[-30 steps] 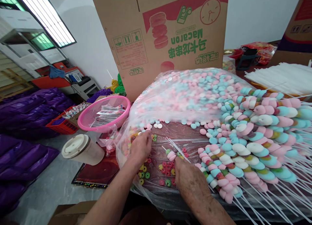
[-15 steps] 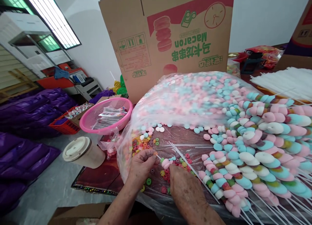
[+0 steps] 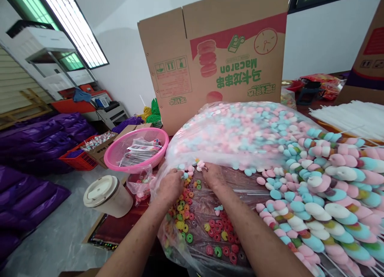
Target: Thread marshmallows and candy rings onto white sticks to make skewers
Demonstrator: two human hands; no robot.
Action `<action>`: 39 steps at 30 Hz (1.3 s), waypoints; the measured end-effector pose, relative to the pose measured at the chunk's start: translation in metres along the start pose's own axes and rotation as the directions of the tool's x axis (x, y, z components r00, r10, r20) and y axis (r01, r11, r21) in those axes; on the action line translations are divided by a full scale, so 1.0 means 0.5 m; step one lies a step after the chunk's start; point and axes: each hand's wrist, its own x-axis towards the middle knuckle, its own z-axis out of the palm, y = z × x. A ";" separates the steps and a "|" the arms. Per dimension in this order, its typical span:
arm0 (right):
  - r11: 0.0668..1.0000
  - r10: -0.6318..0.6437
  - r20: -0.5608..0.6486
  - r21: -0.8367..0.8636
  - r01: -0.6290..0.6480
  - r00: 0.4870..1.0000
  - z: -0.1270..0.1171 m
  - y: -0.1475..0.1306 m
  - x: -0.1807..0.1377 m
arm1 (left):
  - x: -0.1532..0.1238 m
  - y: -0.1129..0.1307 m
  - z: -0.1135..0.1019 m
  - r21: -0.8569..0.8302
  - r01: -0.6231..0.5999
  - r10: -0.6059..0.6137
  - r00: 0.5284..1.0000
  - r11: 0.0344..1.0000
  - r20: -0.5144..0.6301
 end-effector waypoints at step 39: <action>0.329 0.251 0.187 0.906 -0.266 0.950 -0.092 -0.035 -0.262 | -0.179 0.113 0.074 -0.944 -0.147 0.026 0.989 0.295 -0.146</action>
